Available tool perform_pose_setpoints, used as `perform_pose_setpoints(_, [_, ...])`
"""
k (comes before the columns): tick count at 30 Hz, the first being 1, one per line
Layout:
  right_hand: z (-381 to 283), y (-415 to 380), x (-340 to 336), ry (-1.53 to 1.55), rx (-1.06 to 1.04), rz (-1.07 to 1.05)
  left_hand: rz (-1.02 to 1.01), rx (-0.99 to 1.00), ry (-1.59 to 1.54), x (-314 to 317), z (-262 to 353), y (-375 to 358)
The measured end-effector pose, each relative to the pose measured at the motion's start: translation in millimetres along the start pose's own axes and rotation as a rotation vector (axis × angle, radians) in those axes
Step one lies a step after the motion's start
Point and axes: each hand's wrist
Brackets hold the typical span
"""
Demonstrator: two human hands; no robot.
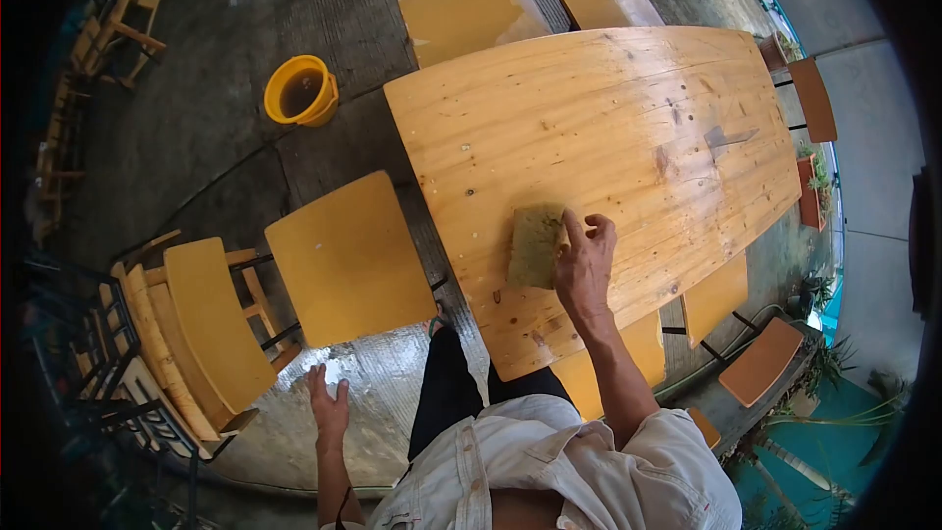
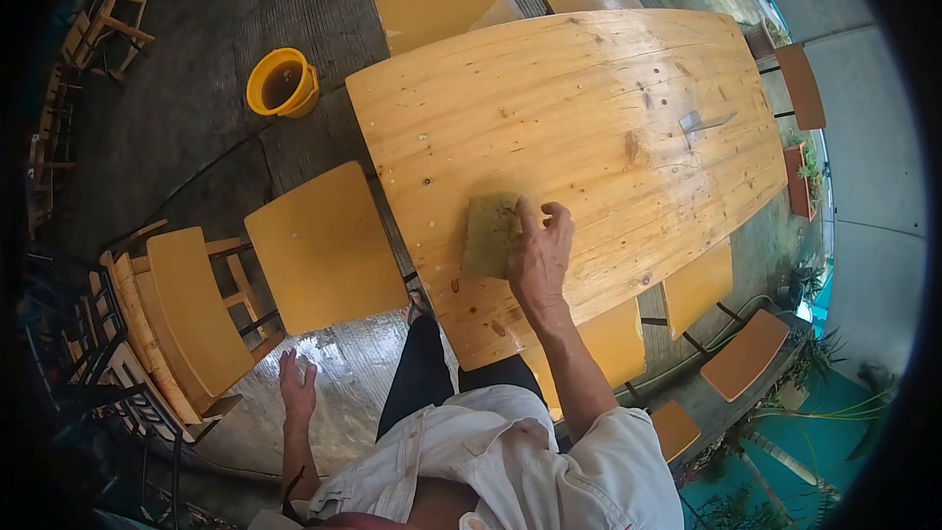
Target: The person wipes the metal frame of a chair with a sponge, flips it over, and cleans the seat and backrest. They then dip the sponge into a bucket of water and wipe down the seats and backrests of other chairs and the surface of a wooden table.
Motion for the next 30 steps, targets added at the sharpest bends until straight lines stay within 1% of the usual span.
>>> perform_pose_setpoints(1, [21.9,-4.5,-9.1,-0.111,0.053,-0.099,-0.015,0.000,-0.015,1.5,8.7,2.0])
perform_pose_setpoints(2, [47.0,-8.3,-8.7,-0.007,0.142,-0.131,-0.015,0.034,-0.041,3.6,11.1,6.2])
perform_pose_setpoints(3, [49.6,-6.7,-16.0,0.143,0.233,-0.136,-0.011,0.031,-0.052,5.8,15.7,9.4])
perform_pose_setpoints(5, [20.9,-0.8,-17.6,0.210,0.261,-0.132,-0.044,0.000,-0.100,9.4,24.9,14.5])
perform_pose_setpoints(6, [4.1,-1.9,-13.8,0.208,0.189,-0.146,-0.042,0.018,-0.098,15.3,18.5,18.2])
perform_pose_setpoints(7, [-0.8,-10.8,9.7,0.148,0.048,-0.061,-0.038,0.024,-0.095,21.1,13.2,18.9])
perform_pose_setpoints(9, [-26.1,-11.6,29.7,-0.124,-0.080,-0.054,-0.057,0.013,-0.060,28.5,2.0,17.8])
perform_pose_setpoints(10, [-17.3,-9.0,36.1,-0.122,-0.073,-0.046,-0.057,0.031,-0.037,27.2,1.4,12.3])
perform_pose_setpoints(12, [12.4,4.7,47.7,-0.018,-0.266,-0.083,-0.054,0.042,0.006,17.0,-5.5,-0.5])
perform_pose_setpoints(14, [55.8,38.2,34.4,-0.135,-0.328,0.031,-0.054,0.038,0.052,2.6,-18.2,-15.9])
perform_pose_setpoints(15, [84.9,61.9,31.0,-0.243,-0.256,0.121,-0.042,-0.030,0.035,-5.5,-26.1,-23.2])
perform_pose_setpoints(16, [104.9,89.5,25.0,-0.393,-0.114,0.194,-0.028,-0.094,0.016,-11.5,-34.4,-27.2])
perform_pose_setpoints(17, [123.8,121.4,16.3,-0.469,0.029,0.267,-0.023,-0.089,0.017,-15.1,-43.9,-27.2])
perform_pose_setpoints(19, [134.2,178.7,4.0,-0.357,0.484,0.300,0.031,-0.189,0.120,-23.0,-69.0,-28.2])
perform_pose_setpoints(20, [129.4,197.2,12.9,-0.337,0.513,0.349,0.082,-0.170,0.137,-22.4,-79.7,-22.2])
perform_pose_setpoints(21, [114.2,208.2,27.8,-0.322,0.548,0.393,0.075,-0.163,0.151,-24.1,-75.2,-16.6])
perform_pose_setpoints(22, [88.6,213.2,50.5,-0.323,0.418,0.471,0.093,-0.101,0.124,-25.8,-63.0,-6.7])
perform_pose_setpoints(23, [63.4,210.0,80.0,-0.264,0.146,0.559,0.108,-0.036,0.095,-26.5,-44.4,5.0])
perform_pose_setpoints(24, [9.0,193.3,79.7,-0.117,-0.003,0.383,0.052,-0.043,0.035,-27.2,-19.3,18.2])
perform_pose_setpoints(25, [-17.2,167.7,109.0,0.011,-0.227,0.301,0.028,-0.014,0.045,-26.5,-0.9,29.0])
perform_pose_setpoints(26, [-56.4,128.4,115.0,0.105,-0.383,0.191,0.044,0.084,0.026,-22.0,19.2,41.5])
perform_pose_setpoints(27, [-80.0,87.5,116.0,0.133,-0.553,0.108,0.044,0.193,0.006,-17.3,41.9,52.5])
perform_pose_setpoints(28, [-86.6,51.7,119.8,0.127,-0.708,0.055,-0.015,0.198,-0.043,-20.3,70.3,57.0])
perform_pose_setpoints(29, [-79.0,28.8,113.8,0.111,-0.794,-0.084,-0.029,0.236,-0.161,-22.9,103.1,50.4])
perform_pose_setpoints(30, [-56.3,28.5,100.4,0.092,-0.768,-0.076,-0.025,0.319,-0.082,-24.7,104.9,59.1])
Point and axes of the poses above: each hand's wrist, its own y-axis towards the middle knuckle, its own x-axis out of the palm, z = x × y, and after that the axes turned 7 degrees about -x, right-handed
